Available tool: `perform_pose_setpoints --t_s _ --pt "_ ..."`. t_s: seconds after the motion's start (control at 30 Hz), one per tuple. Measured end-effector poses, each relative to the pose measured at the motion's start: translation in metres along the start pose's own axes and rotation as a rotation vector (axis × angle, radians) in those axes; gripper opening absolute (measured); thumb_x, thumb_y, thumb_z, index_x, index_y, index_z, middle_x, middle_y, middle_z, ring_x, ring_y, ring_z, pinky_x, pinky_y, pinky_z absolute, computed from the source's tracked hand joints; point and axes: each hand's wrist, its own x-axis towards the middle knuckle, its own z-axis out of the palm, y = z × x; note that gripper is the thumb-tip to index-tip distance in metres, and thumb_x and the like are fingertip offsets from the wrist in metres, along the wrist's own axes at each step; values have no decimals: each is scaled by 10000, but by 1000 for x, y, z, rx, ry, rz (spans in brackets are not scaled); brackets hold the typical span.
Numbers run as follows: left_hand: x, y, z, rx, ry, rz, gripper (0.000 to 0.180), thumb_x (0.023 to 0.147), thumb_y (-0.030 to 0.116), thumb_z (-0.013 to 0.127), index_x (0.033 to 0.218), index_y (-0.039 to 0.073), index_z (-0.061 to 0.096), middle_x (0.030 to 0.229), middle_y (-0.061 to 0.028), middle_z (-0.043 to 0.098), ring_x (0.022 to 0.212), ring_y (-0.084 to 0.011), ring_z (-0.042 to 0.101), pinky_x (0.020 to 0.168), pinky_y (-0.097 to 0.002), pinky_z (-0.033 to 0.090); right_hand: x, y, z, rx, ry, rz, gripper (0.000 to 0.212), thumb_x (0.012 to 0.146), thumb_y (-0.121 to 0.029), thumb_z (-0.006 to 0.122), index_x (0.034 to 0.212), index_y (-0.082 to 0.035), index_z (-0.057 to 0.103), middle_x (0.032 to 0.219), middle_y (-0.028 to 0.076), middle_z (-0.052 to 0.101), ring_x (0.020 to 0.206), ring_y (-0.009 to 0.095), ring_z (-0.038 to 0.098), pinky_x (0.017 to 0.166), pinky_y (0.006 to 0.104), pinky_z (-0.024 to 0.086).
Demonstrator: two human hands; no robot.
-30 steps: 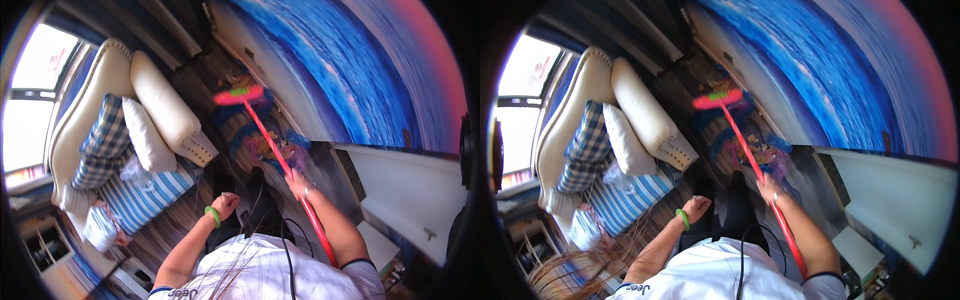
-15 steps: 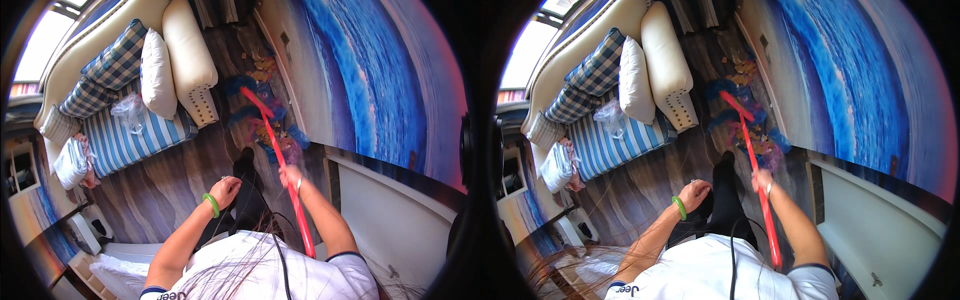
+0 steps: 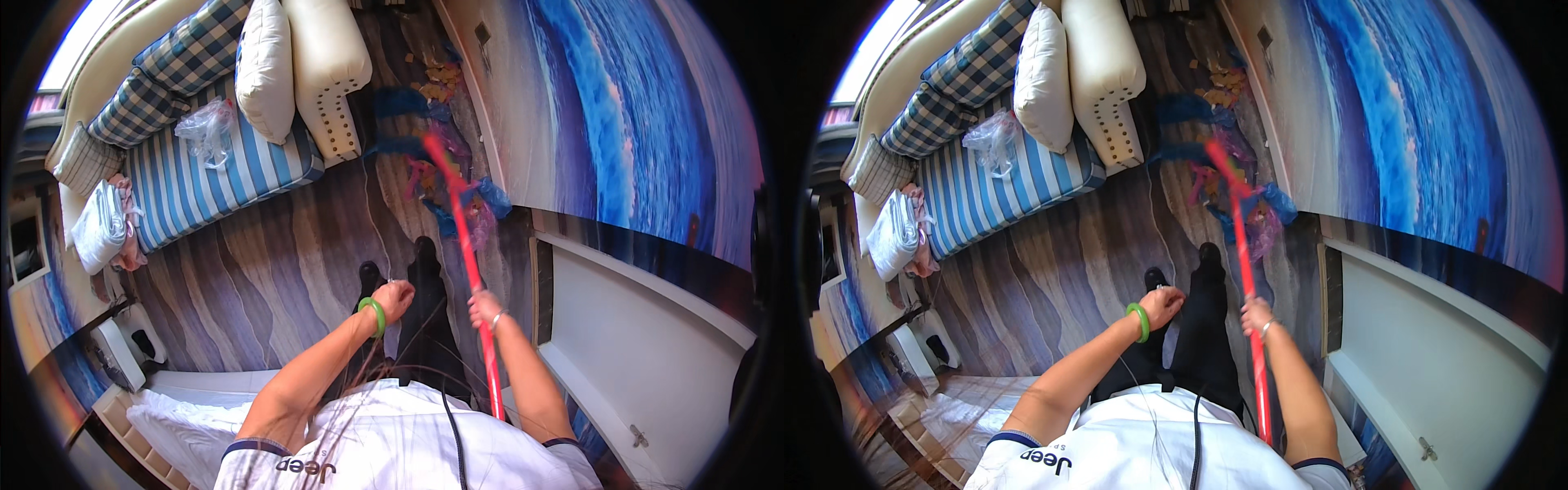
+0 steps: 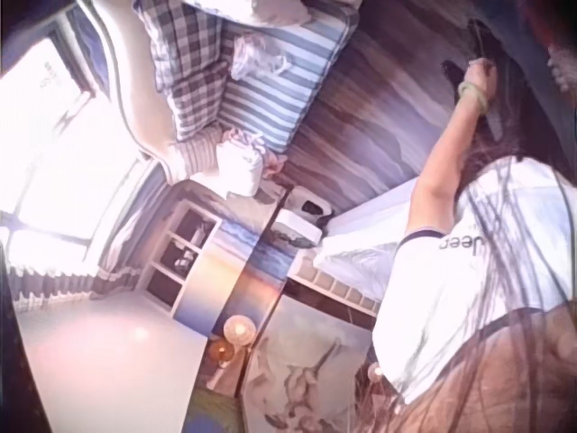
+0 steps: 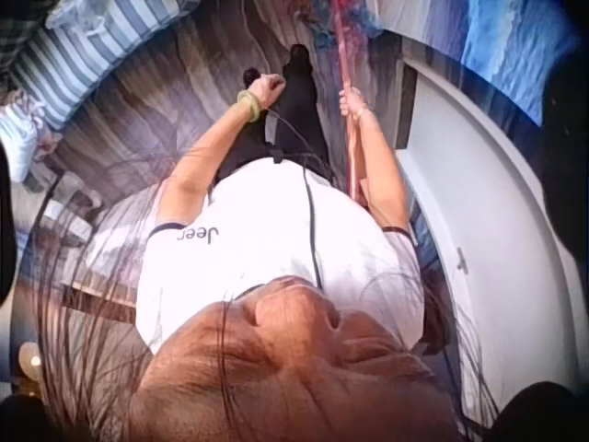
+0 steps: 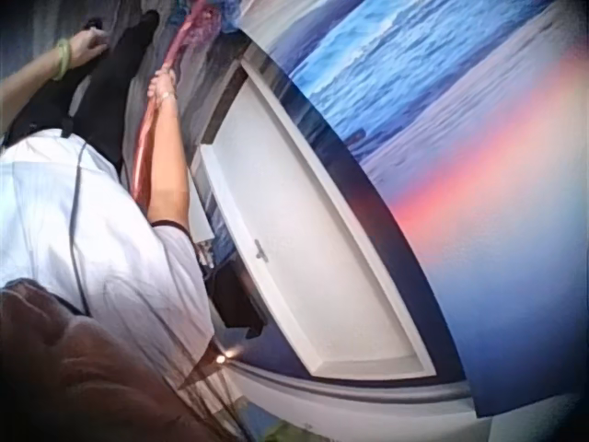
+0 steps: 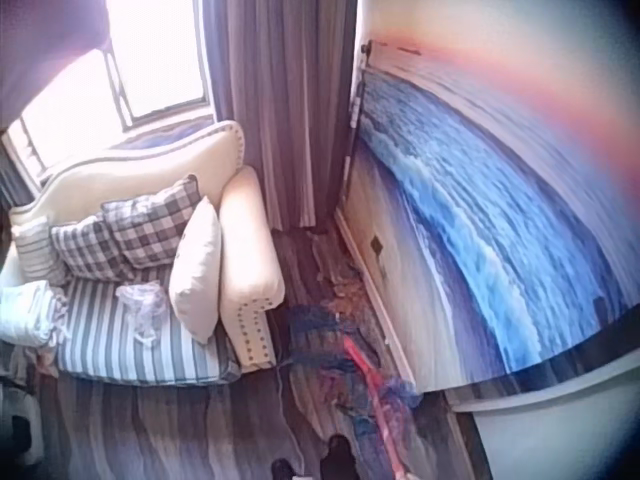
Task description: The person wipes a sofa with a green cloth, then sweeps the floor with a pink broom to gather debris. Finally, the person smooths out a white bedsheet on the bed.
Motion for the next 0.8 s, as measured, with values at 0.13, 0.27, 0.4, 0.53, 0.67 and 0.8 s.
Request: perform_pose_setpoints --t_s 0.13,0.27,0.4,0.53,0.67,0.8 --pt "-13 -1 12 82 -1 -10 213 841 161 562 978 16 637 924 -177 646 871 -320 631 762 -372 501 -75 19 6 -141 -317 183 268 959 -364 407 903 -103 434 565 -15 351 404 73 322 358 240 299" --pt "-9 -2 22 158 57 -28 206 837 168 563 962 28 647 923 -175 641 861 -326 627 761 -381 500 -127 39 -13 -269 -211 119 300 954 -407 421 915 -110 439 567 -8 378 390 78 324 350 245 295" --pt "4 14 39 195 97 -80 180 820 155 535 890 28 641 910 -187 640 898 -350 607 791 -399 489 -122 21 -77 -264 -26 95 290 939 -398 462 910 -111 430 570 -4 371 380 86 332 333 267 306" --pt "18 30 61 186 105 -49 184 822 163 536 896 31 642 914 -186 642 901 -343 609 801 -398 488 -68 3 -131 -343 43 -39 182 909 -211 548 887 -108 399 608 -4 392 417 78 357 347 240 319" --pt "20 48 78 193 110 -38 183 834 171 541 920 32 624 924 -183 632 889 -340 609 794 -407 489 -52 -4 -130 -195 -151 95 226 883 -123 578 827 -130 359 603 -21 376 420 60 336 345 225 280" --pt "13 54 90 149 196 -20 172 836 178 558 913 39 623 909 -169 630 872 -339 610 780 -416 491 -102 -10 -130 -374 -175 81 199 889 -145 575 862 -103 382 624 -3 395 412 68 351 337 232 311"
